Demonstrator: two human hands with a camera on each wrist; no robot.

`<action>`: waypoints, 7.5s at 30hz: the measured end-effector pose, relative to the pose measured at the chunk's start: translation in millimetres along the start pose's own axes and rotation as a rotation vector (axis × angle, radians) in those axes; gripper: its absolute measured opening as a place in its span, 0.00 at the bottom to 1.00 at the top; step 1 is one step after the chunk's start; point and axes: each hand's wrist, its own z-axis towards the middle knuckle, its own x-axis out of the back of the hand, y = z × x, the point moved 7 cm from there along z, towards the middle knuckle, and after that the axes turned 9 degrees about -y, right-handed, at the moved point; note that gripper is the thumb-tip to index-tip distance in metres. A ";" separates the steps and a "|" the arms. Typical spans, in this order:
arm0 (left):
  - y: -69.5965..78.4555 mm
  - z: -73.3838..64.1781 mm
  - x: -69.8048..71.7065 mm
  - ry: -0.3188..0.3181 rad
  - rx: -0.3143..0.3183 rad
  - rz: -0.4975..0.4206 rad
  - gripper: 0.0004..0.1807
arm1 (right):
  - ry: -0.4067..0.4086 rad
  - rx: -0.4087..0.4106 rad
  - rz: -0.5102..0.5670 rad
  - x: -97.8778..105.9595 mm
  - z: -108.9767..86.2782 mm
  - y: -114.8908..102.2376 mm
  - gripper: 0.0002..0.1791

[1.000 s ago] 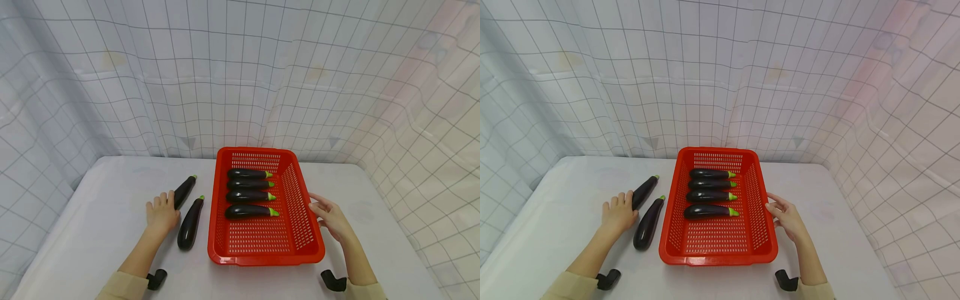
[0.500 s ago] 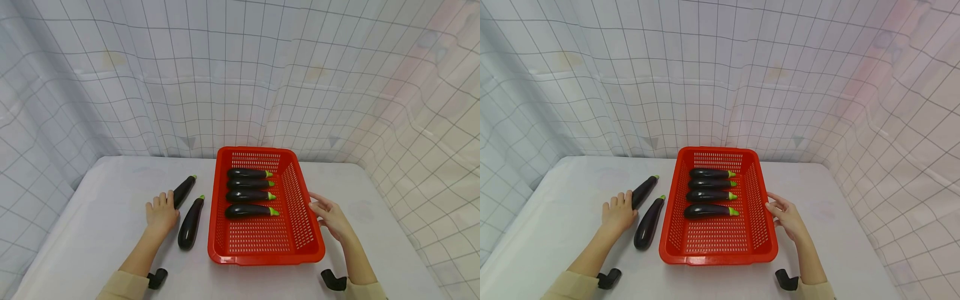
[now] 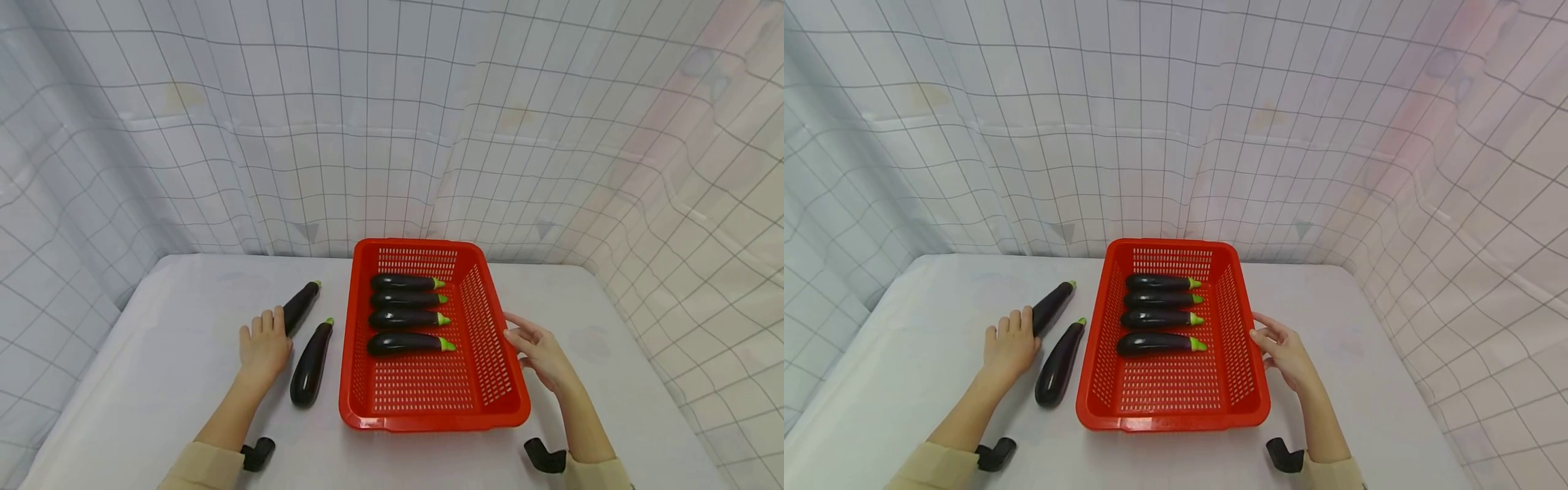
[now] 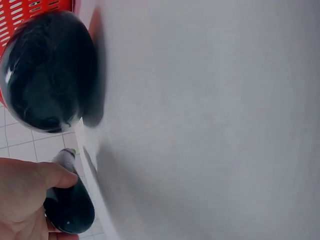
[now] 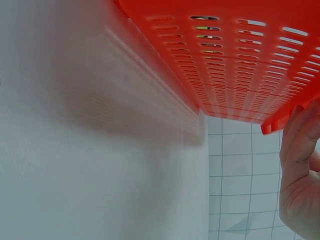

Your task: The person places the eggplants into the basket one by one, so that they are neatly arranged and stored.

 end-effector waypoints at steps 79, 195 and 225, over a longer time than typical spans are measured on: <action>176.3 -24.9 24.1 0.176 -0.562 0.359 0.33 | -0.019 0.018 0.012 -0.6 1.4 -0.3 0.31; 187.5 -21.2 11.2 -0.051 -0.476 0.455 0.35 | -0.021 0.020 0.003 1.5 1.1 2.3 0.30; 95.2 -34.0 65.0 0.183 -0.272 0.140 0.25 | -0.023 0.017 0.011 1.1 1.6 2.5 0.31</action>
